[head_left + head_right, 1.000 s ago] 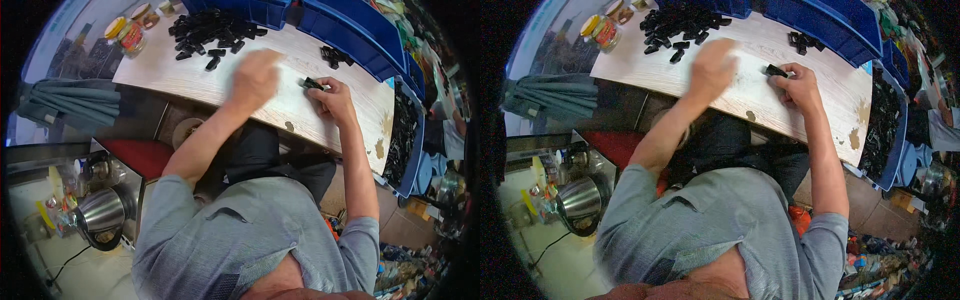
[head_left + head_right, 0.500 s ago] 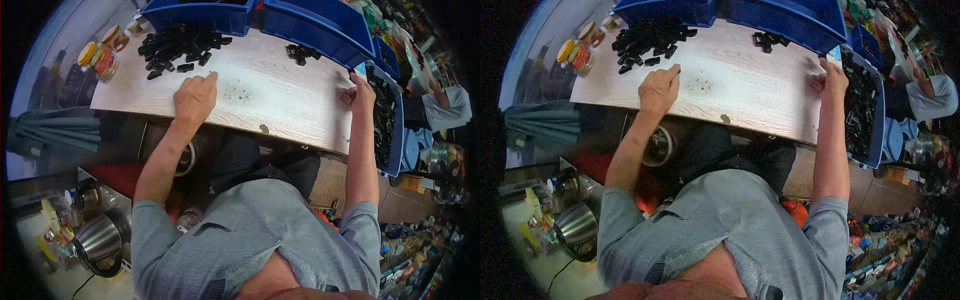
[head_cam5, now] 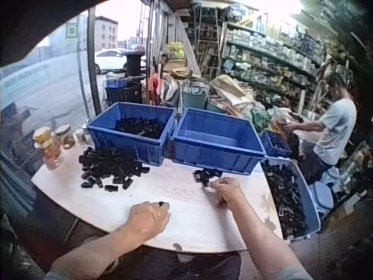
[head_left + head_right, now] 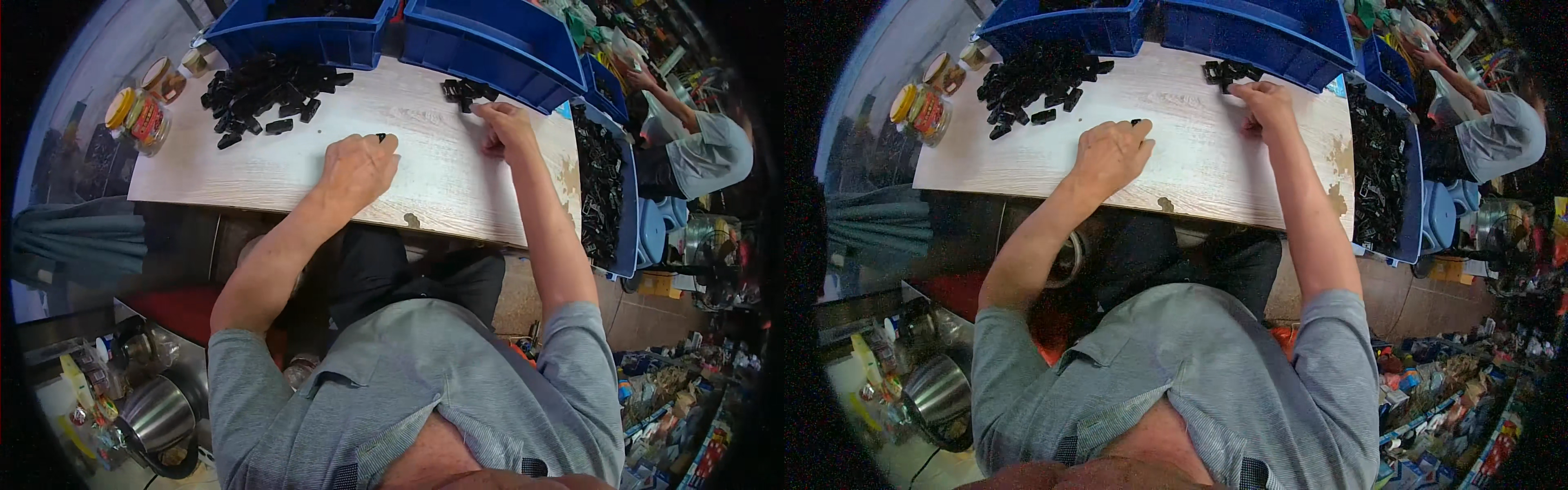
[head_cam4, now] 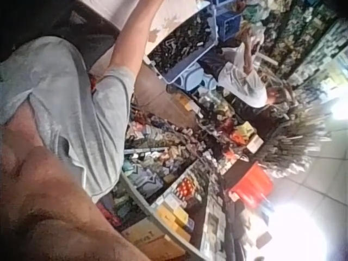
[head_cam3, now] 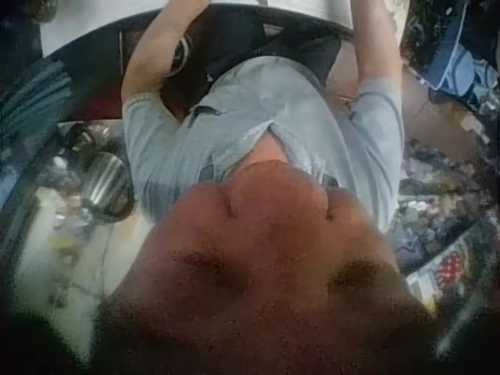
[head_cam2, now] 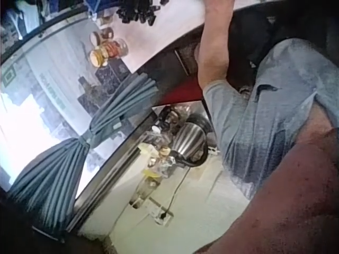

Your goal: Assembling small black plastic components at a workbench.

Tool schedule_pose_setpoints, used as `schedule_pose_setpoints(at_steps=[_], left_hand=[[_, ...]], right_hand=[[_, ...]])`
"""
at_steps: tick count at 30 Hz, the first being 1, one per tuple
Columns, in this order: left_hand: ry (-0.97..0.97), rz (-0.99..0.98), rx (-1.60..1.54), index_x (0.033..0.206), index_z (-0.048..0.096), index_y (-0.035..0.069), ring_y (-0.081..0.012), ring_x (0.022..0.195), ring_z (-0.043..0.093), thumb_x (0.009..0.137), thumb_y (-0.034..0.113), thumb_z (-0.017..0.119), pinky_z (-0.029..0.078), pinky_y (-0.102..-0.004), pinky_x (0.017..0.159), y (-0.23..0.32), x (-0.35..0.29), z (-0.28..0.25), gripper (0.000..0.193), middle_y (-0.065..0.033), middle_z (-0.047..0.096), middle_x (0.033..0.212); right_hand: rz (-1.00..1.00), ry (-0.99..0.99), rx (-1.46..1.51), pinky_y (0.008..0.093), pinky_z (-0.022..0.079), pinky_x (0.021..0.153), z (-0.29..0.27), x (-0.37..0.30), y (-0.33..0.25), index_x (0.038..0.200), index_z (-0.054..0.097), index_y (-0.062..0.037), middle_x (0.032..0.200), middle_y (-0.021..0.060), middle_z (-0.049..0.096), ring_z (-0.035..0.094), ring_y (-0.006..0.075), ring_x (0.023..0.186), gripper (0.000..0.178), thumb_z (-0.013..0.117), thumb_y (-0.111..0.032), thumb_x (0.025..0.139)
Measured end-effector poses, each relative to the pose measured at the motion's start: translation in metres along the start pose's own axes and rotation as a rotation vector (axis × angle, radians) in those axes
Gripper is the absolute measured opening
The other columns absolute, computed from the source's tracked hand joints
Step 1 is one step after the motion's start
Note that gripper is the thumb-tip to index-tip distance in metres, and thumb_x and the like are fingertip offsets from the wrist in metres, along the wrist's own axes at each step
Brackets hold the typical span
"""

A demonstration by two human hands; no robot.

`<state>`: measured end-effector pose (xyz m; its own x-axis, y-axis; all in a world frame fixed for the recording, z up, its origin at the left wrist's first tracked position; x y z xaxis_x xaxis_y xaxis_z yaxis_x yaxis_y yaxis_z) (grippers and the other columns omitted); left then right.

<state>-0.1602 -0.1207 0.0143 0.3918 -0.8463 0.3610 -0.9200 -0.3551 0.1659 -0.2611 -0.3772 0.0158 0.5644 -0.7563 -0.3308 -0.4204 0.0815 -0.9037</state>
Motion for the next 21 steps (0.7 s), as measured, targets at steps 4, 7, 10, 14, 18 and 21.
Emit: schedule_pose_setpoints(at_steps=[4, 7, 10, 14, 18, 21], left_hand=[[-0.144, -0.030, -0.061, 0.100, 0.066, 0.002, -0.0343, 0.072, 0.070, 0.087, 0.016, 0.067, 0.056, -0.0452, 0.066, -0.006, 0.004, 0.001, 0.019, -0.0184, 0.069, 0.077], [-0.180, -0.034, -0.070, 0.093, 0.068, 0.001, -0.0365, 0.077, 0.069, 0.086, 0.011, 0.063, 0.057, -0.0463, 0.070, -0.008, 0.006, -0.003, 0.014, -0.0173, 0.070, 0.081], [-0.080, 0.027, -0.031, 0.101, 0.071, 0.003, -0.0333, 0.086, 0.069, 0.086, 0.012, 0.066, 0.056, -0.0455, 0.075, -0.004, 0.005, -0.018, 0.018, -0.0159, 0.071, 0.088], [0.234, 0.115, -0.096, 0.113, 0.071, 0.004, -0.0361, 0.084, 0.067, 0.086, 0.017, 0.073, 0.056, -0.0424, 0.078, -0.017, 0.000, -0.001, 0.030, -0.0151, 0.072, 0.092], [0.184, -0.167, -0.558, 0.117, 0.069, 0.004, -0.0246, 0.087, 0.069, 0.091, 0.012, 0.070, 0.058, -0.0352, 0.075, -0.017, 0.003, 0.016, 0.028, -0.0132, 0.073, 0.101], [0.183, -0.449, -1.090, 0.121, 0.066, 0.001, -0.0199, 0.087, 0.070, 0.094, 0.012, 0.067, 0.059, -0.0319, 0.072, -0.005, 0.012, 0.028, 0.029, -0.0130, 0.073, 0.102]], right_hand=[[0.031, 0.002, -0.089, 0.0347, 0.051, 0.043, 0.015, 0.011, 0.001, 0.093, 0.069, -0.0127, 0.054, -0.0028, 0.044, 0.049, 0.0138, 0.043, 0.023, 0.081, -0.029, 0.083], [0.033, -0.018, -0.045, 0.0348, 0.052, 0.044, 0.017, 0.013, 0.004, 0.090, 0.068, -0.0121, 0.054, -0.0028, 0.044, 0.050, 0.0138, 0.045, 0.019, 0.080, -0.026, 0.084], [0.047, -0.072, 0.044, 0.0345, 0.054, 0.047, 0.009, 0.011, 0.007, 0.089, 0.068, -0.0104, 0.055, -0.0023, 0.046, 0.052, 0.0140, 0.047, 0.015, 0.077, -0.022, 0.085], [0.024, -0.104, 0.134, 0.0350, 0.054, 0.048, 0.004, -0.011, 0.010, 0.089, 0.068, -0.0065, 0.056, -0.0007, 0.049, 0.055, 0.0154, 0.049, 0.013, 0.074, -0.018, 0.087], [-0.022, -0.205, 0.251, 0.0359, 0.053, 0.046, 0.010, -0.037, 0.018, 0.089, 0.068, -0.0043, 0.056, 0.0008, 0.049, 0.055, 0.0166, 0.047, 0.014, 0.074, -0.017, 0.087], [-0.024, -0.293, 0.319, 0.0350, 0.050, 0.045, 0.036, -0.062, 0.018, 0.091, 0.068, -0.0032, 0.055, 0.0016, 0.050, 0.052, 0.0163, 0.043, 0.013, 0.075, -0.012, 0.087]])
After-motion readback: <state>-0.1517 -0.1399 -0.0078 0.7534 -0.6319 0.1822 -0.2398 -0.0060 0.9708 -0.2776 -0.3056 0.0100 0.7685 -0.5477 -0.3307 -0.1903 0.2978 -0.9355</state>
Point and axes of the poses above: each hand's wrist, its own x-axis towards the middle knuckle, its own z-axis out of the palm, y = z × x, the point moved 3 cm from there along x, towards the middle knuckle
